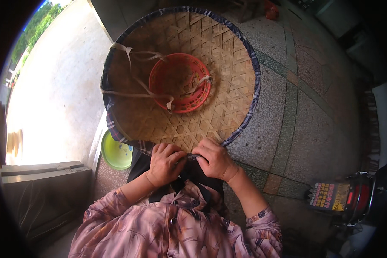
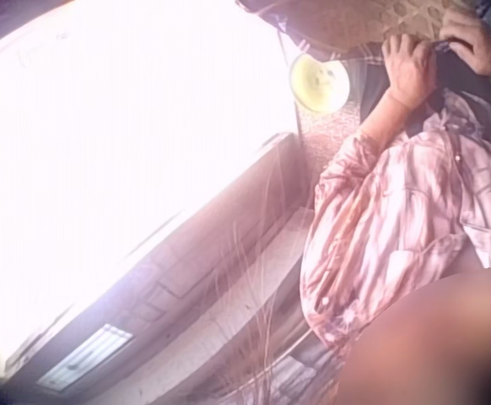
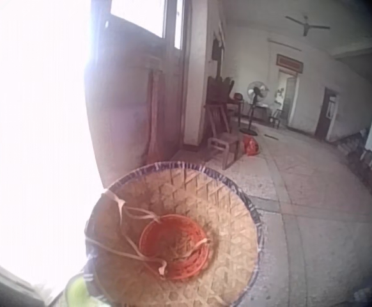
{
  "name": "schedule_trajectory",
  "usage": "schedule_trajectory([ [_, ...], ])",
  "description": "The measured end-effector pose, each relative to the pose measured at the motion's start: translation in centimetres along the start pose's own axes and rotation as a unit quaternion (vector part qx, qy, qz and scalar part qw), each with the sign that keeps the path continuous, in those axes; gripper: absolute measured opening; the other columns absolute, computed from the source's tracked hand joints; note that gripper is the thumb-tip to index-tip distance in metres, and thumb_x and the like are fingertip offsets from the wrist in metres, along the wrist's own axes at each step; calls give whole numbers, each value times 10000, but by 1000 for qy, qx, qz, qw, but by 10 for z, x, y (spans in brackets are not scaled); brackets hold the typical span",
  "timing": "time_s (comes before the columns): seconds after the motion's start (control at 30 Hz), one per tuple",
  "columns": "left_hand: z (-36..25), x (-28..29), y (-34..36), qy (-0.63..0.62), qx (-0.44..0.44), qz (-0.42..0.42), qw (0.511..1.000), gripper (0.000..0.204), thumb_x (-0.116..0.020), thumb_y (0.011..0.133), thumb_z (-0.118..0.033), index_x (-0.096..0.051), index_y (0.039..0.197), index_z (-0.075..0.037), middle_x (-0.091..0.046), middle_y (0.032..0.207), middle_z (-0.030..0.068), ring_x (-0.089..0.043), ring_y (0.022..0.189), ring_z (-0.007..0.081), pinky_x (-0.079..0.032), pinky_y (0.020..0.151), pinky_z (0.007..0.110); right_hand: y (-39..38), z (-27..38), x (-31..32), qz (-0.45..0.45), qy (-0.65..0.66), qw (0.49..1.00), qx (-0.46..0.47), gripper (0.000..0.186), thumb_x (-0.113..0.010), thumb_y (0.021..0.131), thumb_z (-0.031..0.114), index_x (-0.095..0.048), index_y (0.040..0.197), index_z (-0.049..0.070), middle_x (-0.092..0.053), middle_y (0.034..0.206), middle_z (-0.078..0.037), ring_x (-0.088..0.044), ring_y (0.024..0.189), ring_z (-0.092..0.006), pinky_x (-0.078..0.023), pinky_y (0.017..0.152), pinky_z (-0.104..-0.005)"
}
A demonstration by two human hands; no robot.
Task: Repairing the edge of a woven conical bamboo hat using a needle and thread.
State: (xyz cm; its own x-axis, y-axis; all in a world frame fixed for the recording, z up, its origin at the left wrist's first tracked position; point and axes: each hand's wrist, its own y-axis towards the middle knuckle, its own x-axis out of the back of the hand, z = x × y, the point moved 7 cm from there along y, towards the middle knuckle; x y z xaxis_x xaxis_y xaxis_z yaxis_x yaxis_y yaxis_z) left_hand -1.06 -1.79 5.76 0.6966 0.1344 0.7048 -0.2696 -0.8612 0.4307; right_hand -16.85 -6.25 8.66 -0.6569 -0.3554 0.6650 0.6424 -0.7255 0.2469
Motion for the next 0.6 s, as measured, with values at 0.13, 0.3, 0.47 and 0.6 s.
schedule_trajectory([
  [0.13,1,-2,-1,-6,15,6,1000,256,-773,785,-163,-727,1035,-143,-666,1022,18,-601,993,260,-420,912,431,-2,3,-2,25,-18,999,18,179,-651,781,-24,-659,955,14,-587,938,-142,-601,938,-349,-512,835,-433],
  [0.3,6,-7,-5,-16,29,12,999,265,-774,782,-165,-733,1043,-143,-667,1023,22,-598,1001,264,-421,913,428,-1,2,-11,28,-63,997,32,157,-648,783,-12,-658,937,10,-577,931,-150,-592,939,-358,-504,834,-444],
  [0.47,10,-11,-7,-24,36,18,999,262,-779,776,-162,-728,1032,-143,-657,1025,33,-594,1000,274,-424,901,430,2,0,-18,42,-120,991,45,105,-642,786,5,-639,891,20,-557,913,-152,-577,925,-360,-494,811,-450],
  [0.6,14,-13,-7,-28,38,21,999,252,-781,776,-163,-720,1019,-142,-651,1026,39,-591,1002,279,-425,894,432,2,-3,-21,43,-125,990,43,81,-646,784,10,-618,856,30,-550,913,-153,-570,924,-364,-487,813,-453],
])
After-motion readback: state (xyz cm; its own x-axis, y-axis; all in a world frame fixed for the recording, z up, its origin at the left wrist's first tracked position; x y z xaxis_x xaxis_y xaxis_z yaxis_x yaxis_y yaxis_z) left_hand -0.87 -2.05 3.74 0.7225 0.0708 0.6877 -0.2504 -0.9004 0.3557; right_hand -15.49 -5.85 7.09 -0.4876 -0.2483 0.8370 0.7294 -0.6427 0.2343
